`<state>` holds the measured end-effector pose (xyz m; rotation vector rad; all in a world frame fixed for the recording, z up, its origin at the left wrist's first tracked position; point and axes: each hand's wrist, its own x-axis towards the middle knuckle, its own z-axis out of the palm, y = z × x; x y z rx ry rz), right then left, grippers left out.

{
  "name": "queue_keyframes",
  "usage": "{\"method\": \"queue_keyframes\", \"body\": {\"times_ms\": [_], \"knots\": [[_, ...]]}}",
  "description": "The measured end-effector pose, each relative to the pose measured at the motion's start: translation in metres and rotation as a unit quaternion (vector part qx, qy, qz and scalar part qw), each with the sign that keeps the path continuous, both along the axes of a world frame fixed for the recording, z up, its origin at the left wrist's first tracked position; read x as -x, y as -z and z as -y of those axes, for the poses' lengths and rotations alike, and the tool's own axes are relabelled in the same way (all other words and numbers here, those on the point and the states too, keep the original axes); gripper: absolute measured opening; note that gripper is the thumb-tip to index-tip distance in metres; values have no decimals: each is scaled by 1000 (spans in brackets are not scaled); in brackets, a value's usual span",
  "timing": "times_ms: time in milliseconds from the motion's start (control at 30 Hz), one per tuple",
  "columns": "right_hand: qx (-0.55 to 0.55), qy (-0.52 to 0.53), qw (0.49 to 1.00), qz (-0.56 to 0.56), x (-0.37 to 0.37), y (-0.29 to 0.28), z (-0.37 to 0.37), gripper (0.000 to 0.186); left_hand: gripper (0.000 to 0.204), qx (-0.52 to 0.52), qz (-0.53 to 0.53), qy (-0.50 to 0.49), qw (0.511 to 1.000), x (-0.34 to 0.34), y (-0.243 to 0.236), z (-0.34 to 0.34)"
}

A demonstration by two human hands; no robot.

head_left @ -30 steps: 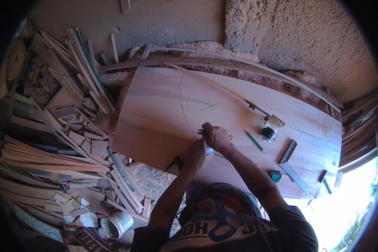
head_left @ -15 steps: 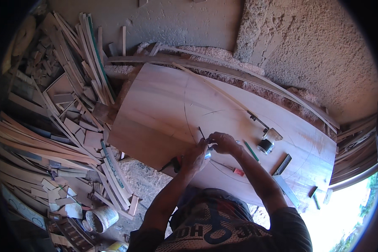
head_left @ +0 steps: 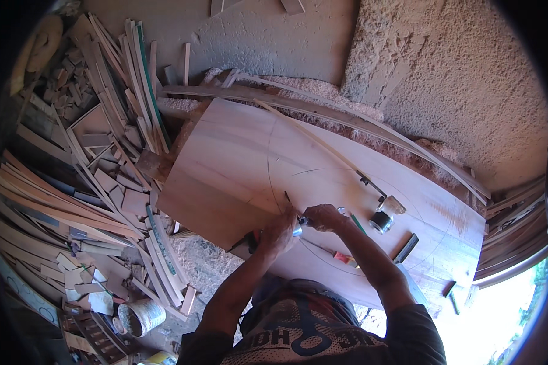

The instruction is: The person uses a wood router to cut a board. They measure and mark the wood with a tape measure and pencil, handle items from a container, drill a hole, and use a hammer to attach a wooden guide strip.

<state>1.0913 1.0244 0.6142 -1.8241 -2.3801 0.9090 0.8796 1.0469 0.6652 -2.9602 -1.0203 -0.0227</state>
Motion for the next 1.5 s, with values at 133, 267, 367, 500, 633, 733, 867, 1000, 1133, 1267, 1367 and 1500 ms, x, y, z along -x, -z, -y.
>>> {"method": "queue_keyframes", "body": {"times_ms": [133, 267, 367, 500, 633, 733, 867, 1000, 1133, 1267, 1367, 1500], "knots": [[-21, 3, 997, -78, -4, -1, 0, 24, 85, 99, 50, -8, 994, 1, 15, -2], [-52, 40, 986, -154, 5, -12, 10, 24, 83, 76, 81, -15, 994, 7, 25, -2], [-47, 18, 991, -127, -1, 0, 9, 23, 83, 76, 79, -11, 994, 4, 27, -1], [-15, 1, 997, -73, 0, -1, 1, 21, 82, 70, 87, 0, 994, 6, 31, -2], [45, -17, 999, -21, 3, -16, -10, 20, 82, 62, 68, -8, 996, 7, 26, 1], [-17, 0, 995, -95, -9, -3, -5, 21, 82, 65, 44, 3, 997, 0, 17, 0], [-7, 207, 956, -207, -8, -46, -20, 36, 85, 70, 66, -2, 995, 10, 32, -2], [-106, 274, 910, -292, 7, -68, -13, 36, 80, -19, 83, 18, 996, 10, 68, -6], [-273, 169, 936, -147, 18, -57, 5, 29, 65, 8, 134, 12, 991, 11, 84, -10], [-384, 214, 879, -184, 39, -70, 29, 18, 54, 27, 159, -6, 987, 12, 88, -6], [-343, 260, 879, -205, 41, -47, 54, 16, 49, 21, 142, -8, 990, 8, 83, -5], [-291, 319, 875, -221, 51, -40, 71, 8, 47, -2, 111, -17, 994, 10, 77, -6]]}}
